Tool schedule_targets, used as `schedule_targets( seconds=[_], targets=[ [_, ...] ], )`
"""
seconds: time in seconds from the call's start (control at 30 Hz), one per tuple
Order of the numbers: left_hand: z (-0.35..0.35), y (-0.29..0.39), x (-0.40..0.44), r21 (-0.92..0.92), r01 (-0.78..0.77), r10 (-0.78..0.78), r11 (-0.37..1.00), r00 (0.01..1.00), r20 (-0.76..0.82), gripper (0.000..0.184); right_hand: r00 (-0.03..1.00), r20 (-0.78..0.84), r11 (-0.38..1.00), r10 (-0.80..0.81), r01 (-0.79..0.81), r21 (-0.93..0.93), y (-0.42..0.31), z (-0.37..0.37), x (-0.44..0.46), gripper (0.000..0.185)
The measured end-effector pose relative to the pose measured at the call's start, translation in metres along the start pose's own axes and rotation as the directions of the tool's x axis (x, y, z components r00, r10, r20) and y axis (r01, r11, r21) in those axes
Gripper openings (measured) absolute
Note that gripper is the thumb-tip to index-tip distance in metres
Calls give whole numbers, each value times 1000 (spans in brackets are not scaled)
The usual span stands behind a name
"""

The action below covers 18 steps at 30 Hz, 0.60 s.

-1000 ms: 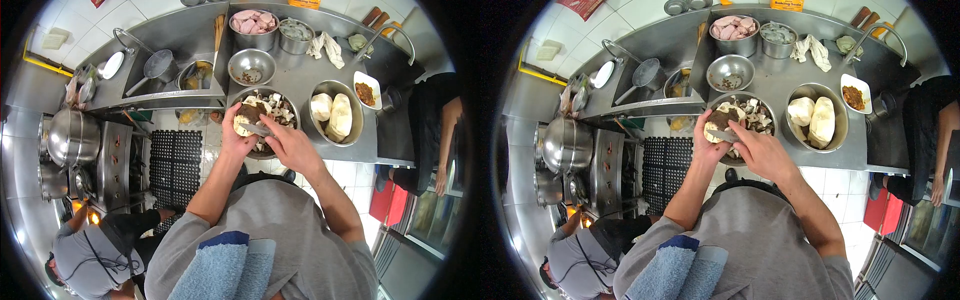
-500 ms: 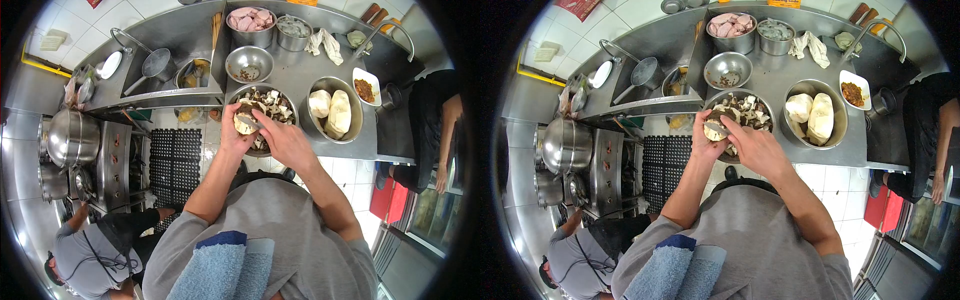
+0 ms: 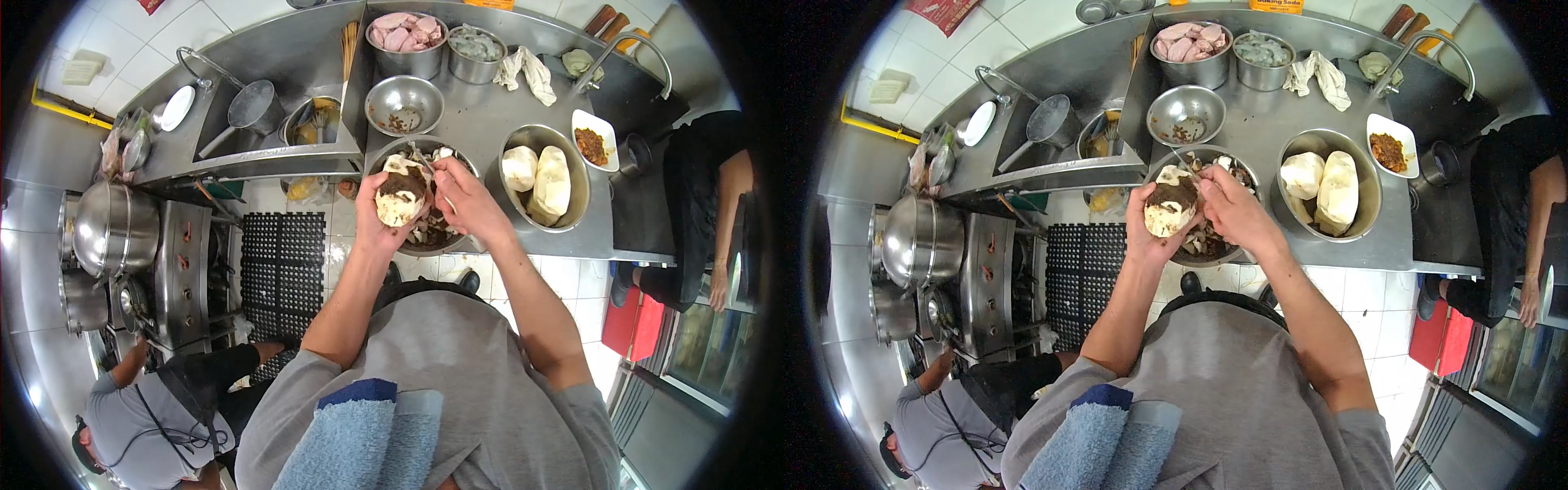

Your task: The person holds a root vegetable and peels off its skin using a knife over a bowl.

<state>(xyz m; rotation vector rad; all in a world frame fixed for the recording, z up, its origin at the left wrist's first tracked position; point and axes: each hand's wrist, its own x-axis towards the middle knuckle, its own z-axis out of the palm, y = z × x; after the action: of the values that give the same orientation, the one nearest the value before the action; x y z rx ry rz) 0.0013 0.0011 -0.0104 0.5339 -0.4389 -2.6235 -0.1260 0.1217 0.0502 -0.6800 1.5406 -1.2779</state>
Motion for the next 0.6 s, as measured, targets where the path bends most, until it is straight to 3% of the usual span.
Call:
schedule_targets(
  seconds=[0.07,0.17,0.27,0.37,0.47,0.5,0.6],
  targets=[
    [5,2,-1,-63,-4,4,998,1000,-10,42,1000,24,986,-17,21,-166,10,-10,3,32],
    [8,4,5,-104,-20,11,994,996,-85,40,938,76,836,-338,336,-434,25,-8,-2,38],
    [2,5,9,-130,19,-28,991,997,-75,39,881,143,715,-452,453,-532,20,-6,-14,44],
    [3,5,8,-164,30,-39,986,998,-49,40,924,166,695,-344,369,-617,17,-9,-20,46],
    [1,5,12,-229,39,-53,973,997,-57,38,922,164,713,-350,376,-592,17,-9,-23,48],
    [20,4,9,-231,0,-41,973,984,-171,37,916,166,705,-366,390,-593,19,-9,-23,48],
    [17,7,9,-260,62,-81,964,995,-62,36,905,172,680,-389,408,-609,22,-9,-22,48]
  ],
)
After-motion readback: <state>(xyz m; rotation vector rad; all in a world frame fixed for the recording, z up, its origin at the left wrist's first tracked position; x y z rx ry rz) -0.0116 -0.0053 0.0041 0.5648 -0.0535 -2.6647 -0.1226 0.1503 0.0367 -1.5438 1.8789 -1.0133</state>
